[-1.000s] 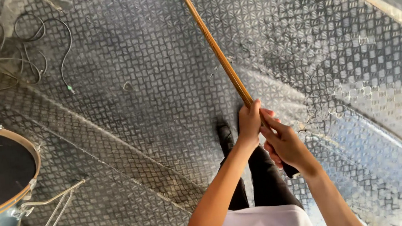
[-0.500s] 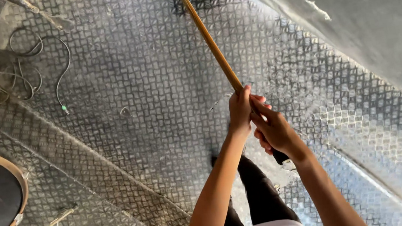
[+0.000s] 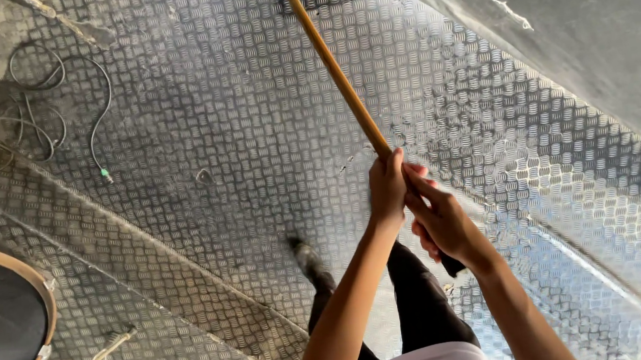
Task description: Mopping the textured metal floor of a stage or performance area in a restaurant.
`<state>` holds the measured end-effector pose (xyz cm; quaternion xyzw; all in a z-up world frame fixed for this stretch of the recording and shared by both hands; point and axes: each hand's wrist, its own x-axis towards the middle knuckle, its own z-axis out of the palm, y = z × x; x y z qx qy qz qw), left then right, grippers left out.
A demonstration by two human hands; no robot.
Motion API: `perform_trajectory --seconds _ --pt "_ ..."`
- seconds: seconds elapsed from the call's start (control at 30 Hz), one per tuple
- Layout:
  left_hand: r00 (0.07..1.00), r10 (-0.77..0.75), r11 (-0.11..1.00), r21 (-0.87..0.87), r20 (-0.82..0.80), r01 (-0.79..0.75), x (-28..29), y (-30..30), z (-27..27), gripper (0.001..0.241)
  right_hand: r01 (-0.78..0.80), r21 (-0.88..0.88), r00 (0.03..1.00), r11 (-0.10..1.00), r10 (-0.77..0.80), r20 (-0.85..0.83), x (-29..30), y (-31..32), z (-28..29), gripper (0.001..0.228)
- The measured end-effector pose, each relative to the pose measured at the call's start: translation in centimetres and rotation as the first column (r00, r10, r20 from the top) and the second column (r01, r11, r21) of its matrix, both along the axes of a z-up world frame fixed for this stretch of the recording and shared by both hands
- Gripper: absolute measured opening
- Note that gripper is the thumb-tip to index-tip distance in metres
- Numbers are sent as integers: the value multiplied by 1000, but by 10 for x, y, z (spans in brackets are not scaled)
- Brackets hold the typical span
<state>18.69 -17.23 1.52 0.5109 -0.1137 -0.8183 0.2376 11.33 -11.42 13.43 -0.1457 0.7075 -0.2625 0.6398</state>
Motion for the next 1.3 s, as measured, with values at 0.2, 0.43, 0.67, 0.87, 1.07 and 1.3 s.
perform_trajectory --seconds 0.2,0.43,0.67,0.87,1.07,1.3 --pt "998 -4 999 49 59 1 84 42 22 23 32 -25 999 999 -32 12 89 40 19 59" --pt "996 12 998 67 84 -18 211 57 54 24 56 18 998 998 -57 10 220 57 50 57" --pt "997 65 994 87 28 -68 261 82 76 23 55 42 998 998 -56 9 270 79 71 58" --pt "997 78 992 97 26 -80 262 60 66 24 70 21 996 997 -71 51 272 57 65 59" --pt "996 86 990 109 18 -88 225 -14 54 24 107 1 987 994 -106 117 234 -12 51 60" --pt "993 112 992 52 45 -114 167 -139 39 28 -8 -85 999 996 12 53 169 -134 24 61"
